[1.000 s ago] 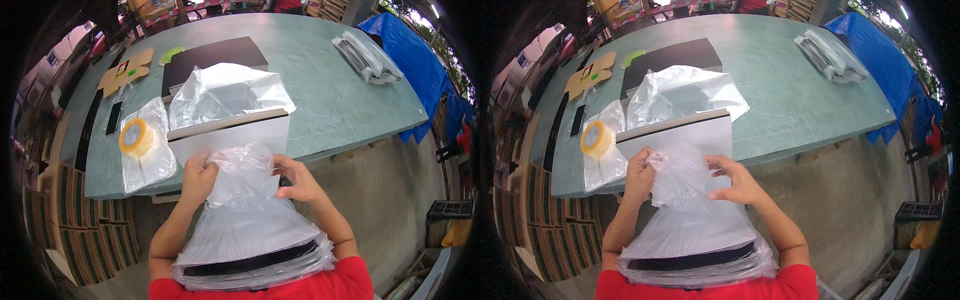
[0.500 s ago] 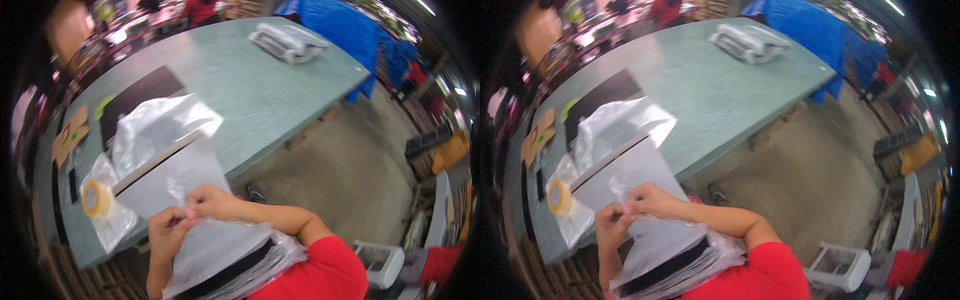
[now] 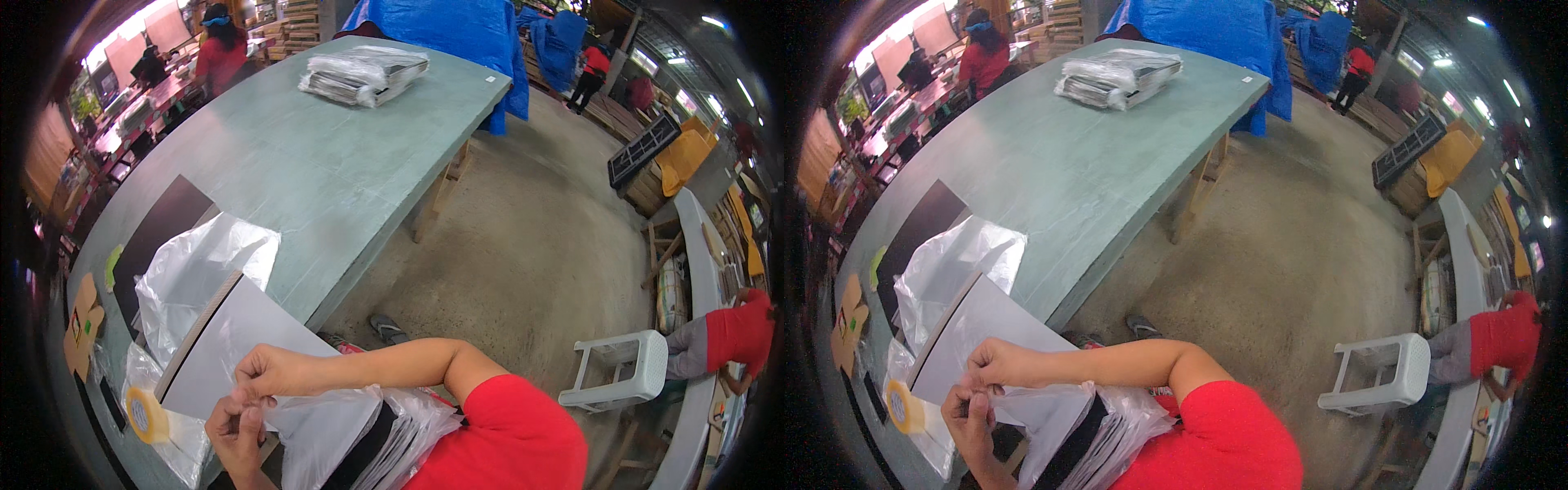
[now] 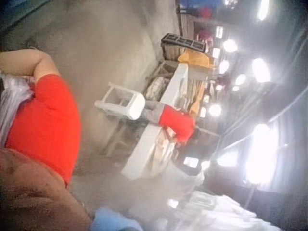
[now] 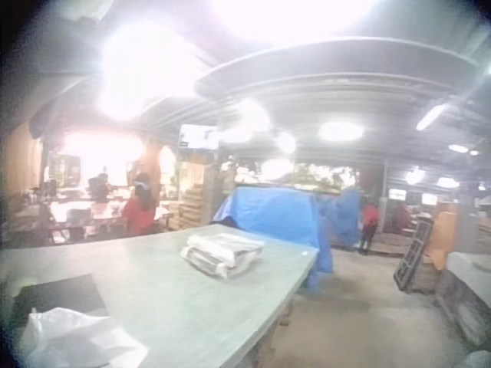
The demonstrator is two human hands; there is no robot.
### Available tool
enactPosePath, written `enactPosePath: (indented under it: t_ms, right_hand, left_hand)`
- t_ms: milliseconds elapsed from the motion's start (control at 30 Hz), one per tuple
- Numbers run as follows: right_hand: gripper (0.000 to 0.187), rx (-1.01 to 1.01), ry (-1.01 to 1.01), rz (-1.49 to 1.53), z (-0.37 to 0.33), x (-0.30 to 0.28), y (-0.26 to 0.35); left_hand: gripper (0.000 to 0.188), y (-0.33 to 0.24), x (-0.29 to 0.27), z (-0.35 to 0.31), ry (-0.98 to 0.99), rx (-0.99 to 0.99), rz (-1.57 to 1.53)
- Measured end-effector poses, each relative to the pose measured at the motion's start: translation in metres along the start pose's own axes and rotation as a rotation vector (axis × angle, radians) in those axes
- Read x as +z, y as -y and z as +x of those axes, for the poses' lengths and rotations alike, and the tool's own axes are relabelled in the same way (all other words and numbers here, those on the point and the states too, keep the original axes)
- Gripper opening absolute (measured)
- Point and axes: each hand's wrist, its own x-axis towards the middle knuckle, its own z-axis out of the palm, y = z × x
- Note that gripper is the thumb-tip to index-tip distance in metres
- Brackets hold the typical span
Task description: The person places flat black panels into clear plastic bags, smooths the plastic by hand, and stacks the bagged panels on top of each other.
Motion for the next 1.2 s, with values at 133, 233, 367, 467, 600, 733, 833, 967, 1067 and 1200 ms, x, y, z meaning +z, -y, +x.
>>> enactPosePath:
  t_ms: [133,233,367,467,600,733,833,967,1067,1200]
  right_hand:
    - [0.029,-0.032,-0.102,0.229,-0.025,-0.021,0.016]
    - [0.019,0.005,-0.04,-0.082,-0.026,-0.029,0.008]
    - [0.022,-0.391,0.002,-0.394,-0.004,0.005,0.01]
    - [0.022,-0.722,-0.275,-0.378,-0.004,0.018,0.048]
    - [0.022,-0.329,-0.105,-0.577,0.007,-0.005,0.011]
    - [0.03,0.221,0.118,-0.155,0.006,-0.014,0.018]
    - [0.036,0.121,0.528,-0.611,0.0,0.01,0.003]
    - [0.033,-0.002,0.321,-0.226,0.004,0.009,0.042]
    - [0.034,0.033,0.56,-0.303,0.004,0.009,0.036]
    - [0.05,0.384,0.972,-1.425,0.016,-0.019,0.008]
  left_hand:
    - [0.008,0.131,-0.146,0.014,-0.358,0.211,0.712]
    - [0.012,0.076,-0.172,0.011,-1.01,0.444,0.568]
    - [0.019,0.013,-0.023,-0.006,-0.384,0.52,0.023]
    - [0.021,0.037,-0.001,-0.007,-0.273,0.115,0.005]
    - [0.02,0.042,-0.042,-0.002,-0.081,0.054,0.108]
    - [0.019,0.052,-0.039,0.012,-0.305,-0.063,-0.234]
    - [0.02,0.029,-0.051,0.006,-0.137,-0.105,-0.778]
    - [0.023,0.075,-0.08,0.003,0.038,-0.08,-0.371]
    - [0.023,0.07,-0.063,0.006,-0.033,0.019,-0.174]
    - [0.028,-0.025,-0.045,-0.008,0.295,-0.04,-0.236]
